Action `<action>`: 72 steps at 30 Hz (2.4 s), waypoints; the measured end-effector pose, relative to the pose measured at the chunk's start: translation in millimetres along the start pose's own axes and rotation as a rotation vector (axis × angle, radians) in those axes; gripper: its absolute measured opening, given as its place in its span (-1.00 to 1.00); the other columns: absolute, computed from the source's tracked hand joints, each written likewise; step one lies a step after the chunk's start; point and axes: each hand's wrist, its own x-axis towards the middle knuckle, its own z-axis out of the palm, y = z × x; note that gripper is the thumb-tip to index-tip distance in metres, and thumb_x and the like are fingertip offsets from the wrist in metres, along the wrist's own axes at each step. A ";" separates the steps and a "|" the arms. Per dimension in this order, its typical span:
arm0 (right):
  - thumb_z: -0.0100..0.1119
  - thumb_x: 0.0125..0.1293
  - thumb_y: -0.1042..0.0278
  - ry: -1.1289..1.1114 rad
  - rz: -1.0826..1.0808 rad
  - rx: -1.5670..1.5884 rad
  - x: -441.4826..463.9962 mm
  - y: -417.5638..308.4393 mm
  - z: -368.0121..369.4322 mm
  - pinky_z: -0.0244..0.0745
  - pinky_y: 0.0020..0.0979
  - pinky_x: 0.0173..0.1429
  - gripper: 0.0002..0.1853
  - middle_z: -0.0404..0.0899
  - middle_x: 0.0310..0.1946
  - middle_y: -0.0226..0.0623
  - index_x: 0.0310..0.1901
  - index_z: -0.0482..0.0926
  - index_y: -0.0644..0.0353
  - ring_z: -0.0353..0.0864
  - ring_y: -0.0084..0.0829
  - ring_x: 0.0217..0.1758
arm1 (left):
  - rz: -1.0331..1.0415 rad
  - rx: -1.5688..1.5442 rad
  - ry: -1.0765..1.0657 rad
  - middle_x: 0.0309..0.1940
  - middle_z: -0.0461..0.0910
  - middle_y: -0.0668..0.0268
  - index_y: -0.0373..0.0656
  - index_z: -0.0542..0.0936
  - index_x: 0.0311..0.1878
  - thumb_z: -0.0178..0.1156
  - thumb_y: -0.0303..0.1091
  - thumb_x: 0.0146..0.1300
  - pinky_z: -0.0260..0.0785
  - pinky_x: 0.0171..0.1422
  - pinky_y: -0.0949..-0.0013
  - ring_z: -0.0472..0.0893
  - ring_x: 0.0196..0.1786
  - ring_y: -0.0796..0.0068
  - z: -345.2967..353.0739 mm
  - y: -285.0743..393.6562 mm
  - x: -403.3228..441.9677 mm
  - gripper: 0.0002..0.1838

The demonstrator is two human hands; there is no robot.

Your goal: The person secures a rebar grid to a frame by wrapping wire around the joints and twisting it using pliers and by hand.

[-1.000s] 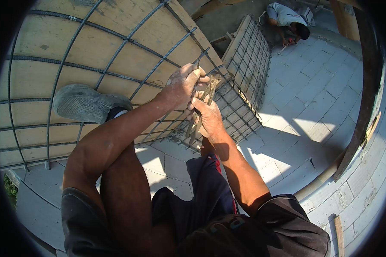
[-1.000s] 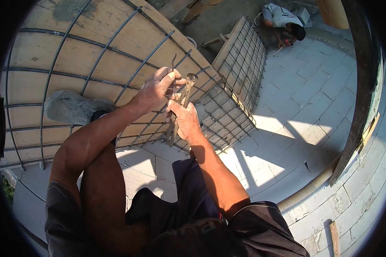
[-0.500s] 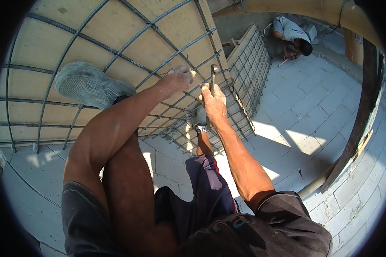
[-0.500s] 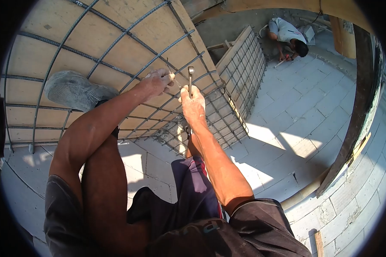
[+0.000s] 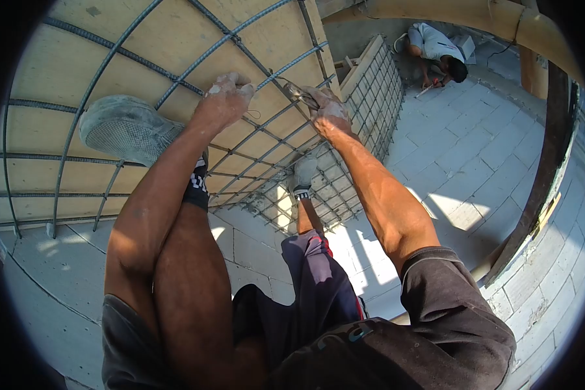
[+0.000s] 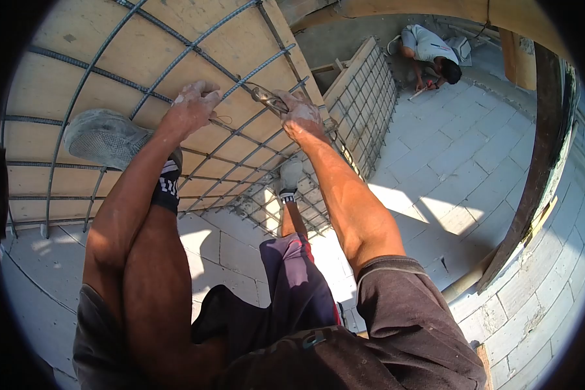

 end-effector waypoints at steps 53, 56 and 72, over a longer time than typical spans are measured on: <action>0.11 0.15 0.45 0.010 -0.295 -0.030 30.3 -25.1 -1.6 0.43 -0.12 0.23 -0.64 0.60 -0.06 -0.20 0.03 0.59 0.04 0.55 -0.09 0.11 | 0.266 0.683 0.269 -0.10 0.67 0.09 -0.06 0.52 -0.01 0.17 -0.21 0.38 0.53 -0.01 -0.02 0.69 -0.07 -0.04 -17.2 22.3 -15.4 -0.79; 0.07 0.21 0.45 -0.154 -0.022 0.247 11.4 -46.8 -4.0 0.55 -0.10 0.06 -0.72 0.61 -0.14 -0.09 -0.03 0.58 0.11 0.60 0.01 -0.01 | 0.262 0.724 0.266 -0.10 0.67 0.09 -0.08 0.52 -0.03 0.16 -0.20 0.38 0.54 -0.02 -0.02 0.69 -0.08 -0.05 -15.2 22.3 -15.1 -0.79; 0.18 0.40 0.09 0.029 0.124 0.471 -2.3 -63.7 3.3 0.56 -0.20 0.01 -0.66 0.70 -0.16 -0.16 0.13 0.59 0.01 0.68 -0.15 -0.12 | 0.361 0.656 0.298 -0.15 0.66 0.18 -0.05 0.53 -0.08 0.21 -0.23 0.36 0.54 -0.06 0.03 0.69 -0.11 0.02 -16.8 19.0 -15.7 -0.83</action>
